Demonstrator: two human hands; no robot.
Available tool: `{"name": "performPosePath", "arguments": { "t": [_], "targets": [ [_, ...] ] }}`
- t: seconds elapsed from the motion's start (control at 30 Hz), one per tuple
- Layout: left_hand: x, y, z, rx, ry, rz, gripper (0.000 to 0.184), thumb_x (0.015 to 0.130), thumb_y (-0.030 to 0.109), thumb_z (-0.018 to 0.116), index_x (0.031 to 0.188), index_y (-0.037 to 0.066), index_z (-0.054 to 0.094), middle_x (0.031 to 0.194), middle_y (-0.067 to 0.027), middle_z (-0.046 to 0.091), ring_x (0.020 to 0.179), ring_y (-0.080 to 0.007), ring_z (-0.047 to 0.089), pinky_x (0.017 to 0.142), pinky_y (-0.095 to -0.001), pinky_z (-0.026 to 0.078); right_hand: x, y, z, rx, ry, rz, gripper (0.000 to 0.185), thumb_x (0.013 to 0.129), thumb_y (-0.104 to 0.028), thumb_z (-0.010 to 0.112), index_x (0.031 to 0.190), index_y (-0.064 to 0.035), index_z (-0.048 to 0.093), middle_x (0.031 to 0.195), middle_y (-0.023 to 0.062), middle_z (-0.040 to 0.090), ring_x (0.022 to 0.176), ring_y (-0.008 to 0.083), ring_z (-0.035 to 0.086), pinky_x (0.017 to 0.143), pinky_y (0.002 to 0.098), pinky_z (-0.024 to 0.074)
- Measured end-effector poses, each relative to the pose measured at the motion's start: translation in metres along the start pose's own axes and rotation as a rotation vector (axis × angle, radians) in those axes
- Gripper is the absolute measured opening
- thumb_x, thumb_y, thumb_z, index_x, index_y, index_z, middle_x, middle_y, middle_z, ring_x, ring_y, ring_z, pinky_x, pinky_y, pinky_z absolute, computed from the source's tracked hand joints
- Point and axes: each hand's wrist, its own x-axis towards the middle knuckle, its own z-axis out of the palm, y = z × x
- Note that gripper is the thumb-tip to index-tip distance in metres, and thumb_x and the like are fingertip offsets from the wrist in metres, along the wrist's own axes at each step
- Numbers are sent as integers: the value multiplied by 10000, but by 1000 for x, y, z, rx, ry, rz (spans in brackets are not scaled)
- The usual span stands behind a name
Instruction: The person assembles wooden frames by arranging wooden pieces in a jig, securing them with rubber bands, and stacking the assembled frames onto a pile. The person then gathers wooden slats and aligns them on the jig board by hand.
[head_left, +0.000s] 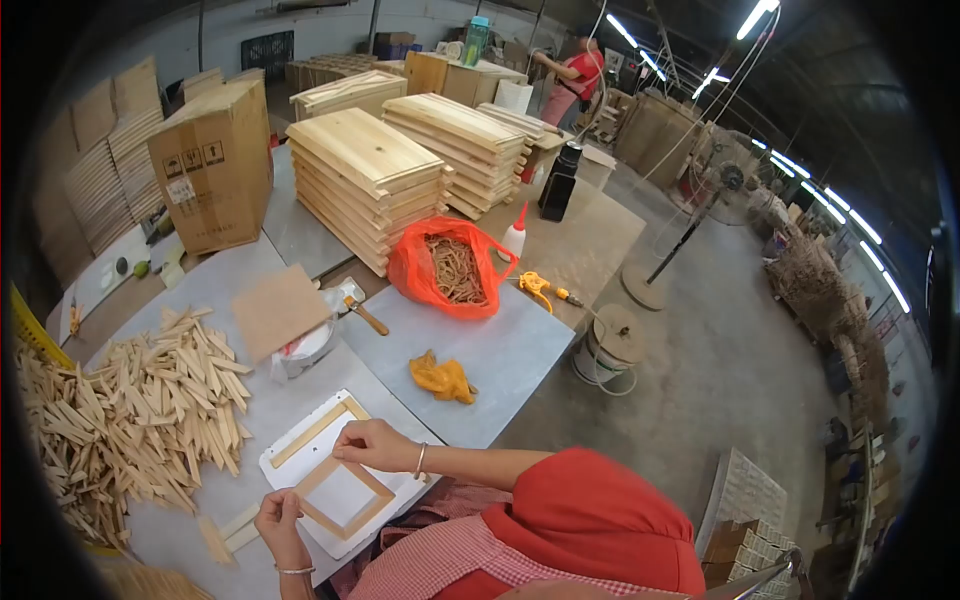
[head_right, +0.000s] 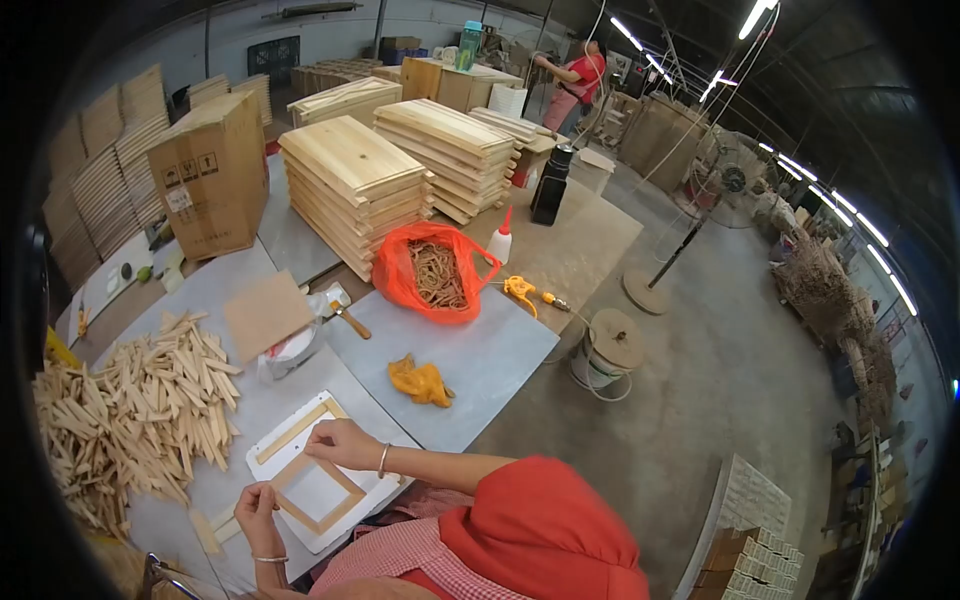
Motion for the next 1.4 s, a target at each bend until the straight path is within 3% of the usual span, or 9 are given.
{"name": "performPosePath", "arguments": {
  "t": [0.07,0.53,0.67,0.73,0.8,0.87,0.9,1.2,1.4],
  "targets": [
    [-5,10,4,-50,22,17,75,887,84,611,878,11,625,747,5,594,636,-59,481,593,-196,387,2,-6,-6,206,-141,212,202,895,-218,618,918,-19,647,759,21,621,692,85,567,614,241,479],
    [-7,7,-9,106,33,205,113,903,100,588,814,32,570,730,8,549,635,-59,431,580,-216,358,4,-9,-4,269,-189,82,225,930,-235,578,951,-16,626,762,1,587,687,64,538,630,230,484],
    [-12,22,-3,44,47,128,231,946,172,529,1043,-21,610,768,7,562,673,-70,472,632,-217,414,15,-11,-10,201,-172,78,219,935,-221,559,980,-19,629,826,11,617,728,64,576,627,257,519],
    [-16,23,-11,20,-42,136,341,949,169,518,1251,13,534,787,2,569,708,-68,506,667,-225,445,22,-2,-11,464,-128,87,195,925,-187,556,1004,-25,631,840,22,626,719,102,602,659,285,526],
    [-32,37,-12,51,-82,42,420,885,102,616,1285,53,497,802,-21,588,748,-83,558,664,-258,486,32,-23,-19,626,-92,151,170,909,-163,527,958,-37,630,807,-1,602,759,95,580,678,266,499],
    [-47,26,-18,63,-77,173,489,837,100,688,1271,46,470,862,-43,631,784,-102,601,691,-262,504,50,-43,-21,344,-111,44,181,933,-166,520,985,-32,629,792,-1,609,726,110,582,648,262,489],
    [-60,32,-17,-53,-5,204,480,846,107,679,1268,39,462,865,-50,630,776,-111,604,696,-272,503,57,-58,-12,421,-102,84,197,945,-192,534,967,-21,630,776,-2,603,689,91,560,629,244,475],
    [-112,126,-105,369,592,677,380,830,105,691,1170,22,541,840,-58,633,696,-118,593,650,-264,486,116,-211,94,593,-381,-70,187,915,-125,592,1043,10,601,771,12,606,650,77,551,598,212,457],
    [-146,194,-189,884,1030,945,309,777,90,718,1057,25,603,970,-97,577,878,-215,567,697,-286,459,160,-305,188,576,-551,-301,169,903,-136,607,961,22,619,760,21,602,641,80,553,578,215,465]
  ]
}}
